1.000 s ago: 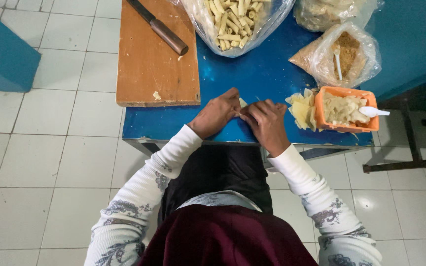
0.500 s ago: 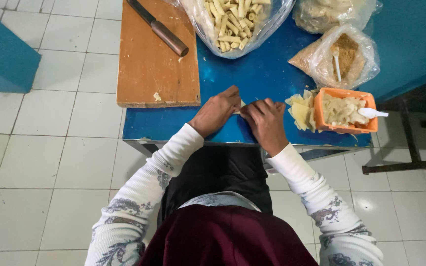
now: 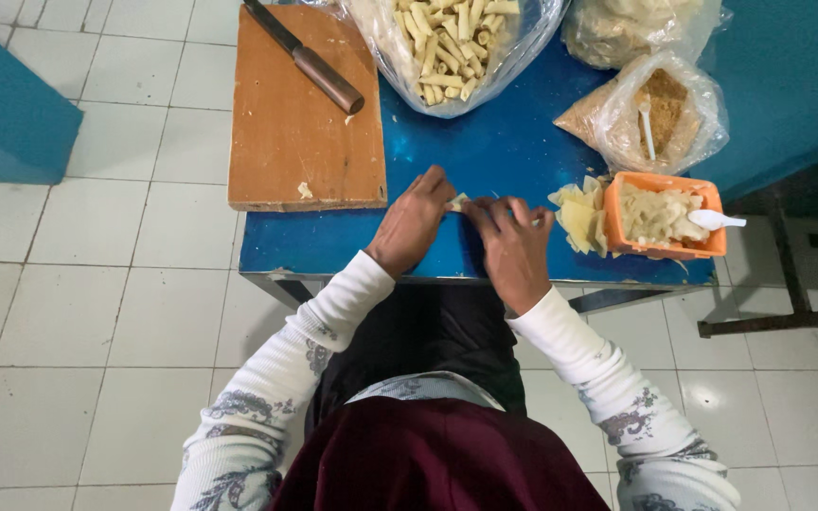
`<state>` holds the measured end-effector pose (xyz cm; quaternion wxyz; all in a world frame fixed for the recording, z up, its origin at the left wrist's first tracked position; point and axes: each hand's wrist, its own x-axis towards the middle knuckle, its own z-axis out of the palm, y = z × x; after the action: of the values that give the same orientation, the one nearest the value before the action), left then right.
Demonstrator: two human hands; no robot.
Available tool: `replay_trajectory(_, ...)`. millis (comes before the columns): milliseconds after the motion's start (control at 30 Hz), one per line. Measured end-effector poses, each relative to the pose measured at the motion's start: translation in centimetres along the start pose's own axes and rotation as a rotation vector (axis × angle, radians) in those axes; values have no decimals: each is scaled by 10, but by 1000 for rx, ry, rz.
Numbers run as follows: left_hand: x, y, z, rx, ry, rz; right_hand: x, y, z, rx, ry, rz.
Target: The person sits at a blue table and assembles filled rolls. They spoon brown filling from an orange container onto thin square wrappers, fold the wrapper over the filling, and roll it up, placing finished rolls with a pile of already rolled pieces while more wrappers and dough sticks sit in bags on the table.
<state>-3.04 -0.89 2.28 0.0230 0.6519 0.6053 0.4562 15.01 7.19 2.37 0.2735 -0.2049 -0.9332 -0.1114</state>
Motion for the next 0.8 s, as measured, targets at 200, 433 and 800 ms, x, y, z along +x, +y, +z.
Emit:
replay_trajectory(200,-22,17,-7,24,91,-97,16,15,16,-97,-48,-28)
replay_trajectory(433,-30,28,-9,99,103,-106,35,40,40,242,-124,-45)
replay_trajectory(800,-34,24,-9,88,129,-97,69,84,23,1229,-508,377)
